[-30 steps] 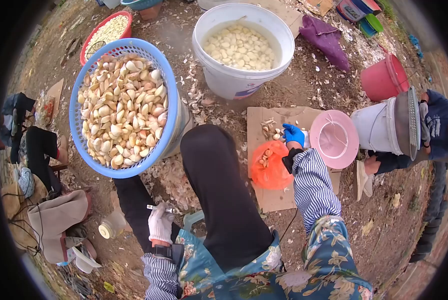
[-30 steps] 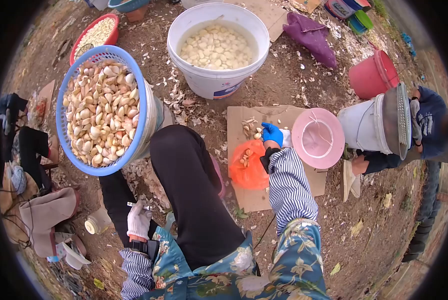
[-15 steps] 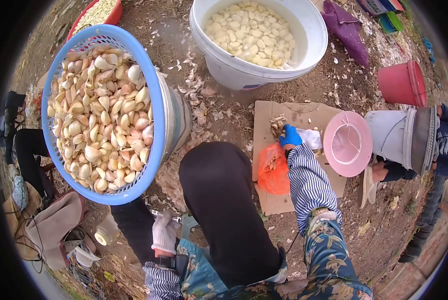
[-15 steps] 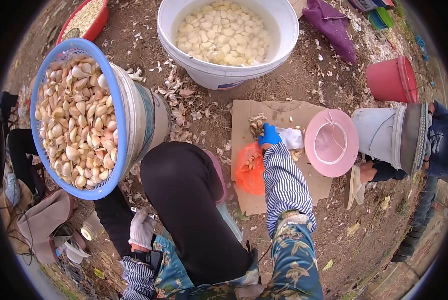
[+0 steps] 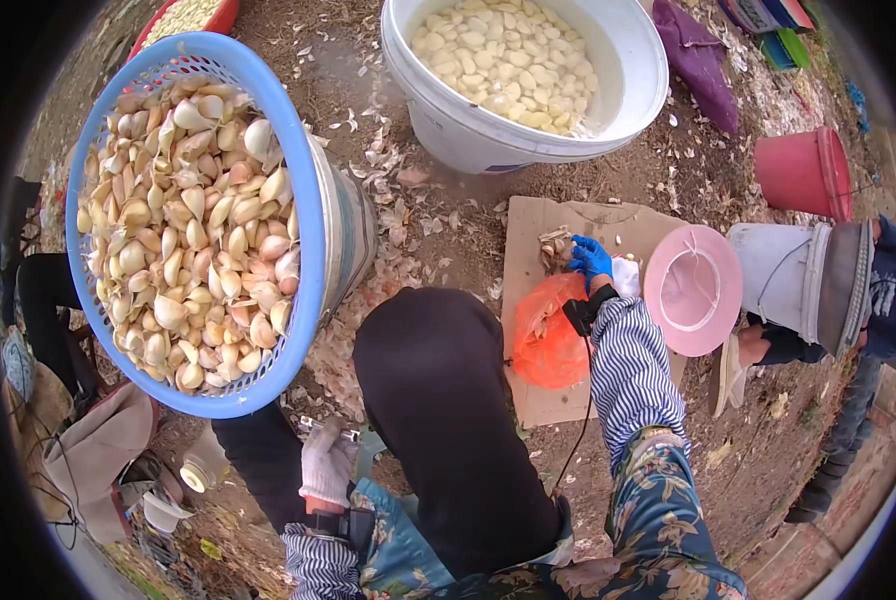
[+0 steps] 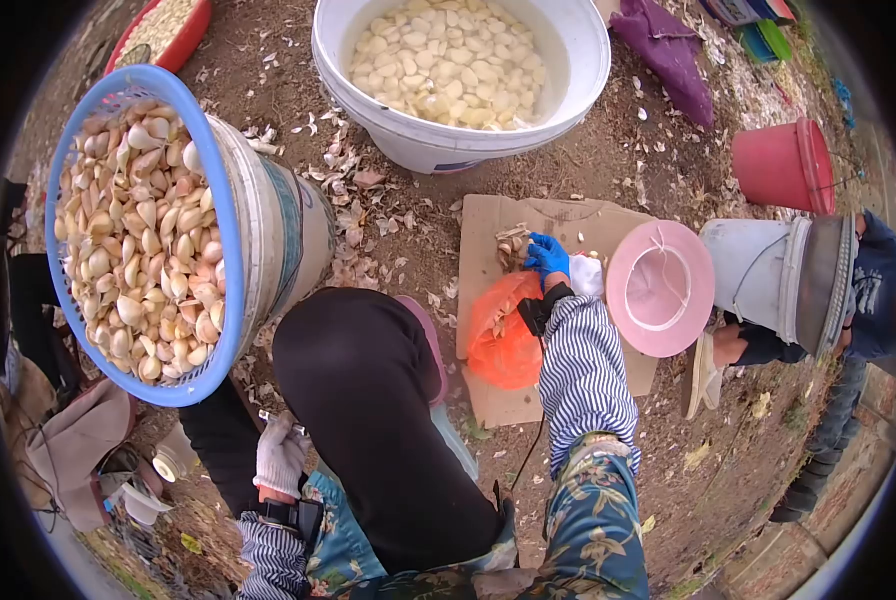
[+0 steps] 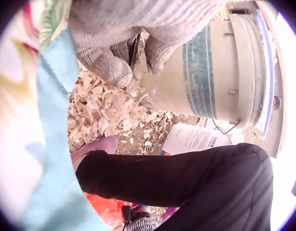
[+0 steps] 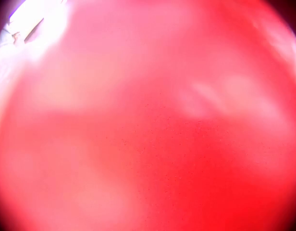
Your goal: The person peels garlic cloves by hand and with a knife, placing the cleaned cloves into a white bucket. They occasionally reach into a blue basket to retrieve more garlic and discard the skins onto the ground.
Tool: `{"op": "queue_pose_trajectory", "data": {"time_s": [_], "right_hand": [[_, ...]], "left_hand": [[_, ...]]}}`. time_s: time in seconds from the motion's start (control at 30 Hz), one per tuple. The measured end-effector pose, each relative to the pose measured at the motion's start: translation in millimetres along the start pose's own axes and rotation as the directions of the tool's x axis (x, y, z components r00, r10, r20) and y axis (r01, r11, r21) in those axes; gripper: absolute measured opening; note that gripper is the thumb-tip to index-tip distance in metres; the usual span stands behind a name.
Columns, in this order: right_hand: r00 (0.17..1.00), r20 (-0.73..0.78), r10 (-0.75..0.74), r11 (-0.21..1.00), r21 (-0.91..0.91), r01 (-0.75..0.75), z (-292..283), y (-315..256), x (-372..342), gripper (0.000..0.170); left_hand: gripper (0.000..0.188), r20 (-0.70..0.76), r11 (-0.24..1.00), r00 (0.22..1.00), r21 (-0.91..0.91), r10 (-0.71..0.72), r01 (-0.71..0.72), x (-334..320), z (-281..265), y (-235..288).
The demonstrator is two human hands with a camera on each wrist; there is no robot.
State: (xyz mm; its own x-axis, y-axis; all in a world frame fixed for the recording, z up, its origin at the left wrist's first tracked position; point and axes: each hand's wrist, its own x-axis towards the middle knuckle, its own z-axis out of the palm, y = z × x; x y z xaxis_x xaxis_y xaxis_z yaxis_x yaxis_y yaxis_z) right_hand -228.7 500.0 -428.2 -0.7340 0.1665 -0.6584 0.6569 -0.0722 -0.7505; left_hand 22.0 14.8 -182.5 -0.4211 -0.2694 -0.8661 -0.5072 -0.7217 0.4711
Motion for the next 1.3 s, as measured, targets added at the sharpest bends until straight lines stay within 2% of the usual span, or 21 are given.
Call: {"op": "queue_pose_trajectory", "data": {"time_s": [0.03,0.13,0.23,0.53,0.63,0.73,0.83,0.93,1.03,1.13,1.17,1.23,1.27,1.3], "right_hand": [[0.997,0.026,0.069,0.998,0.015,-0.069,-2,-3,1,0.035],[0.97,0.241,-0.033,0.943,0.328,-0.05,-10,-4,-7,0.037],[0.917,0.386,-0.099,0.913,0.401,-0.07,-16,-1,-4,0.042],[0.918,0.366,-0.152,0.94,0.341,0.019,-13,-8,-13,0.046],[0.919,0.373,-0.132,0.95,0.313,0.009,-12,-5,-9,0.046],[0.909,0.41,-0.075,0.924,0.371,-0.091,-11,-7,-6,0.045],[0.935,0.355,-0.028,0.917,0.38,-0.117,0,-7,-2,0.044],[0.925,0.379,0.006,0.938,0.319,-0.137,-1,-13,-5,0.043],[0.958,0.263,0.112,0.966,0.196,-0.167,-3,-9,-1,0.034],[0.98,0.192,0.049,0.994,0.084,-0.066,-5,0,4,0.026],[0.992,0.118,0.038,0.992,-0.121,-0.024,-6,3,5,0.026],[0.999,-0.016,-0.028,0.858,-0.513,0.016,6,-6,-8,0.028],[0.992,-0.064,-0.111,0.776,-0.629,0.046,10,-7,-11,0.037],[0.983,-0.064,-0.171,0.734,-0.674,0.084,14,-7,-12,0.038]], "left_hand": [[0.011,0.003,1.0,1.0,-0.01,0.0,0.0,1,0,0],[0.012,-0.011,1.0,1.0,-0.029,-0.012,0.012,0,3,0],[0.013,-0.036,0.999,0.999,-0.025,-0.028,0.027,-4,12,5],[0.016,-0.036,1.0,0.999,-0.015,-0.002,0.001,-2,16,2],[0.015,-0.017,1.0,1.0,-0.003,-0.003,0.003,0,14,1],[0.014,-0.018,1.0,1.0,0.002,0.011,-0.011,-2,20,2],[0.012,-0.016,1.0,1.0,0.009,0.008,-0.008,1,20,2],[0.01,0.01,1.0,1.0,0.022,0.0,0.0,1,22,2],[0.01,0.025,0.999,1.0,0.034,-0.008,0.007,0,26,4],[0.009,0.022,1.0,1.0,0.018,-0.012,0.012,2,24,2],[0.009,0.02,1.0,1.0,0.021,-0.013,0.012,2,23,2],[0.008,0.015,1.0,1.0,0.028,-0.015,0.015,3,22,1],[0.008,0.011,1.0,1.0,0.026,-0.017,0.017,3,23,1],[0.008,0.006,1.0,1.0,0.025,-0.018,0.018,3,24,2]]}}
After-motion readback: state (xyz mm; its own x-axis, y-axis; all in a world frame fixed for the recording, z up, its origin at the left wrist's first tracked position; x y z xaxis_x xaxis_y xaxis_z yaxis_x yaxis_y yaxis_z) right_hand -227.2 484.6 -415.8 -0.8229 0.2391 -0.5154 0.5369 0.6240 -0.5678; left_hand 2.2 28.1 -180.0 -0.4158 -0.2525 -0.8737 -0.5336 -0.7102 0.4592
